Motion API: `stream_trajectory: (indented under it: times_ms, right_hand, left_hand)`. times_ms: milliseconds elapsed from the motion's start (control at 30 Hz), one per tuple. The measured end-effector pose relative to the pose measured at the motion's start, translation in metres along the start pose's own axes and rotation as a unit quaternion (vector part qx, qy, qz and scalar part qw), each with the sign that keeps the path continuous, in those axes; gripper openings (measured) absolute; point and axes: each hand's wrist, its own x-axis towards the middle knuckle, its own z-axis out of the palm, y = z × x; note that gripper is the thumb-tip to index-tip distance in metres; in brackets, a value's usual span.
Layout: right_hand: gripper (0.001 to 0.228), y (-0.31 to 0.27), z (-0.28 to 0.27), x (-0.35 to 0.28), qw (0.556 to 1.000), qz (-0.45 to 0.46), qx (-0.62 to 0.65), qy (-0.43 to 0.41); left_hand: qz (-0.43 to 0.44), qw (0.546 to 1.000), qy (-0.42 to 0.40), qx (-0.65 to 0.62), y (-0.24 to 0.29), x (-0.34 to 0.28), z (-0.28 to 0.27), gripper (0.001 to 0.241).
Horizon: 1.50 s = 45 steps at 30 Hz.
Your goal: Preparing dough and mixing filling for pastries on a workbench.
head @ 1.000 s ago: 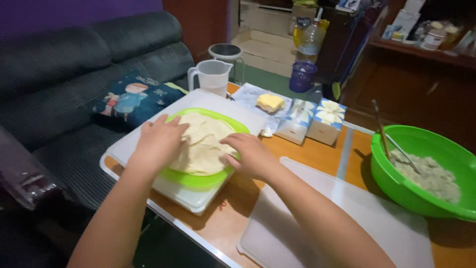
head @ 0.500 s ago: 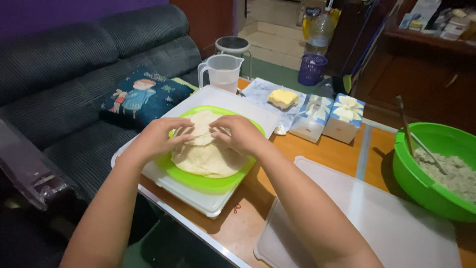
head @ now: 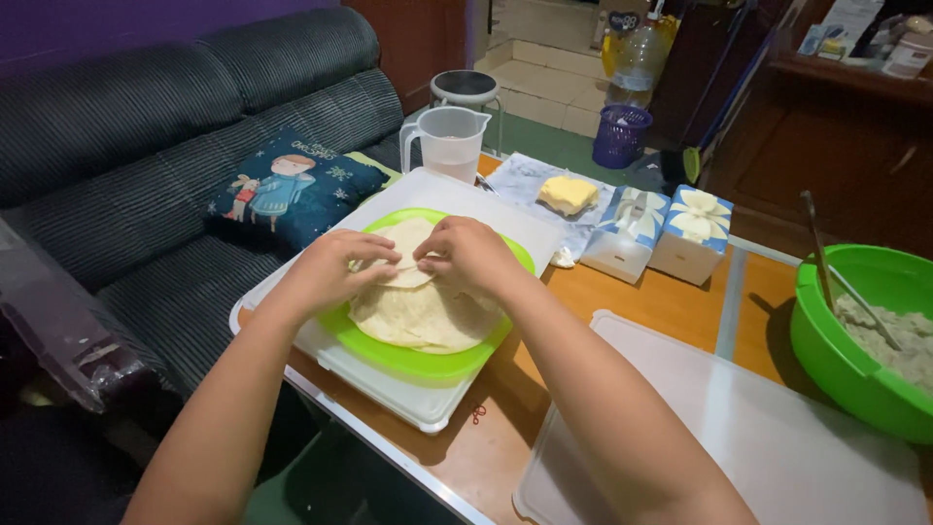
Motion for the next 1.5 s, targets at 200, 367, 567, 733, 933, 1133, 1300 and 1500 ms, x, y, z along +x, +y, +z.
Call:
stream_trajectory:
  times_ms: [200,367,567,733,933,1133,1300,1500]
  right_hand:
    - [0.021,0.007,0.001,0.0,1.0,0.0,0.016,0.001]
    - [0.036,-0.006,0.008,-0.003,0.998,-0.043,0.004,0.052]
    - [0.033,-0.006,0.015,0.004,0.998,-0.016,-0.003,0.063]
    - [0.024,-0.003,0.017,0.011,0.998,0.002,-0.012,0.059]
    - [0.021,-0.006,0.024,0.013,0.995,-0.008,-0.015,0.094]
    - [0.02,-0.005,0.028,0.017,0.996,0.016,-0.014,0.083]
    - [0.033,0.026,0.047,0.024,0.982,-0.055,0.003,0.179]
    - [0.03,0.004,0.029,0.025,0.982,0.131,0.12,0.061]
  left_hand:
    - [0.064,0.995,0.038,0.062,0.005,0.001,0.002,0.016]
    - [0.093,0.993,0.047,0.055,0.003,0.005,0.004,0.014]
    - [-0.009,0.998,0.055,0.011,0.003,0.007,0.004,0.015]
    - [-0.038,0.999,0.039,0.002,0.0,0.004,0.004,0.019]
    - [0.029,0.998,0.057,-0.005,-0.018,-0.003,0.01,0.034]
    - [-0.197,0.974,0.041,-0.106,-0.02,0.009,0.01,0.026]
    - [-0.152,0.982,0.057,-0.092,-0.026,0.016,0.009,0.024]
    - [-0.098,0.993,0.033,-0.065,-0.033,0.019,0.007,0.037]
